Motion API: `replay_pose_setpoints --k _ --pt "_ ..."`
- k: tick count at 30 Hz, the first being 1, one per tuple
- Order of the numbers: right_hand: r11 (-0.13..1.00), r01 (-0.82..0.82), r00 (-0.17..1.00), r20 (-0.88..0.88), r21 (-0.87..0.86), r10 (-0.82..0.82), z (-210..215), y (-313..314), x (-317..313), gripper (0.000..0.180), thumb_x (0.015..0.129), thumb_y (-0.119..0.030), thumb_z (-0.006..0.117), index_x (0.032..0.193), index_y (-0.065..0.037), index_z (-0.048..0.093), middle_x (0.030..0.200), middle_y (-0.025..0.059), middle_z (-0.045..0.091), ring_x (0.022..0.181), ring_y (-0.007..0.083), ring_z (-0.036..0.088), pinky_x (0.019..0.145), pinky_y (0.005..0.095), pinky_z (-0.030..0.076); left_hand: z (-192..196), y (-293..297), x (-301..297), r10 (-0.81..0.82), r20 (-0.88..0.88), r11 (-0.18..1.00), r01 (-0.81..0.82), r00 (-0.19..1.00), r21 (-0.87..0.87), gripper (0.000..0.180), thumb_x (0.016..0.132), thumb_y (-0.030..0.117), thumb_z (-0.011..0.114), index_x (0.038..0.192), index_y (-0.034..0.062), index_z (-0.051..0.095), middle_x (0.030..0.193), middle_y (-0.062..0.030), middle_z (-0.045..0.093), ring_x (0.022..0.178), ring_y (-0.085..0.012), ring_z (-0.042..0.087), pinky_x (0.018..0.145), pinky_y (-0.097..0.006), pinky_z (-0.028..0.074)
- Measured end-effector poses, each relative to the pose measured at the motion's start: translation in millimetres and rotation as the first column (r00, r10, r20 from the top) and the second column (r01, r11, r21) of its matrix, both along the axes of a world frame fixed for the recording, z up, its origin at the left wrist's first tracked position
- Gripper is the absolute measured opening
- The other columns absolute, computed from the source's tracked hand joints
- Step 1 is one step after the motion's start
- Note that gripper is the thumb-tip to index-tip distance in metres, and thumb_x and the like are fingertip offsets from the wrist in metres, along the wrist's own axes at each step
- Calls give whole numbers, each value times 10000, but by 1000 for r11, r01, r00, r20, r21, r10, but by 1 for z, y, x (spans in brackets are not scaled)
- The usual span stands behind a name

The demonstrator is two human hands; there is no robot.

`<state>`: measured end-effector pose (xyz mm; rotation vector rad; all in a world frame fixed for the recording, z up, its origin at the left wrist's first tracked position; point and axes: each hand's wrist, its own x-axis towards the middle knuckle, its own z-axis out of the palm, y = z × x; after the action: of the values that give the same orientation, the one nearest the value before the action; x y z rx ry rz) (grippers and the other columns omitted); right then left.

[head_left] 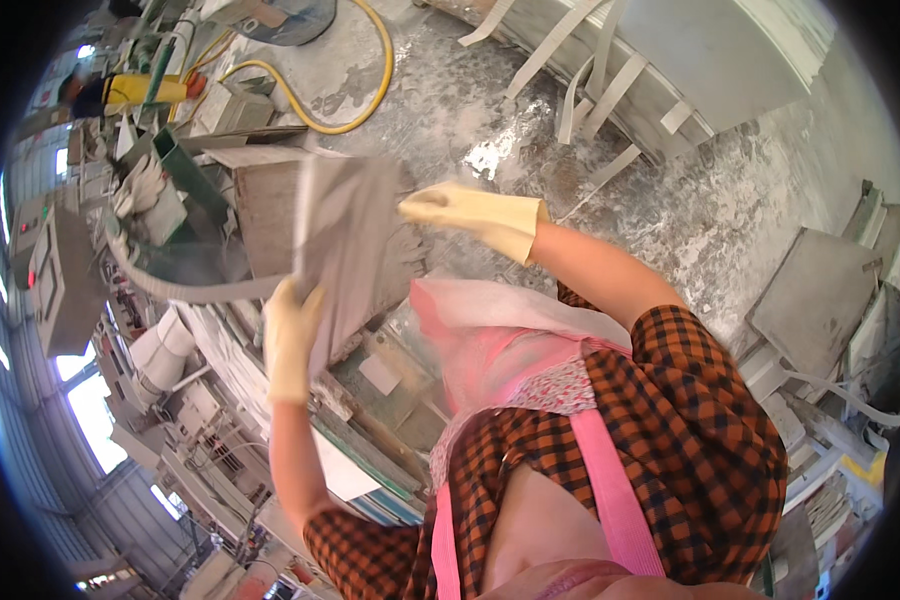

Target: The person repeatedly picks rectangular marble-like tiles from a conveyor, turns them over, and stacks them on a growing pile. The person also wipes the top of the stack with gloved hands between placements.

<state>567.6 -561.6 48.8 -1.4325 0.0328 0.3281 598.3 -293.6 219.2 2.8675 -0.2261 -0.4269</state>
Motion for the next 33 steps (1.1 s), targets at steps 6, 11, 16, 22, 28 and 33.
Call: replay_pose_setpoints --k 6,11,16,22,28,33 --pt "698 546 816 -482 464 -318 23 -17 63 578 983 -446 549 1258 63 565 1274 193 607 1202 277 582 1064 416 451 -117 -123 103 -514 20 839 498 858 218 378 894 315 652 1238 166 601 976 -167 708 884 -398 681 753 -514 526" --pt "465 667 745 -498 583 -445 28 -44 103 396 971 -192 560 1218 118 552 1206 244 622 1096 325 647 996 410 518 -130 -158 156 -591 171 804 559 789 201 370 838 175 700 1197 137 621 1090 -142 690 961 -373 668 796 -467 541" --pt "409 743 663 -500 530 -557 48 -55 157 344 946 -145 590 1168 119 586 1135 223 659 1038 342 677 954 389 540 -101 -132 190 -60 412 713 328 909 -620 362 877 88 694 1222 4 629 1196 -155 675 1137 -309 635 1012 -430 474" --pt "460 768 636 -439 446 -634 84 -104 186 394 938 -216 609 1221 59 610 1141 156 676 1054 300 667 926 357 501 -127 -220 223 -365 -677 112 -691 640 -714 474 1062 327 442 1335 -59 477 1223 -191 622 1194 -298 572 1057 -407 436" --pt "401 852 494 -260 338 -830 110 -177 204 392 899 -236 690 1200 7 628 1046 108 696 966 228 684 895 385 510 -107 -357 252 -461 -445 284 -347 768 -894 451 1013 234 510 1356 -54 454 1153 -220 661 1035 -311 663 942 -433 529" --pt "607 727 674 -164 321 -720 121 -256 193 418 894 -335 709 1173 -28 654 1013 93 703 847 185 692 810 377 536 -57 -435 282 -645 -692 99 -863 323 -496 308 987 141 493 1220 -59 520 1094 -188 669 937 -303 695 777 -375 599"
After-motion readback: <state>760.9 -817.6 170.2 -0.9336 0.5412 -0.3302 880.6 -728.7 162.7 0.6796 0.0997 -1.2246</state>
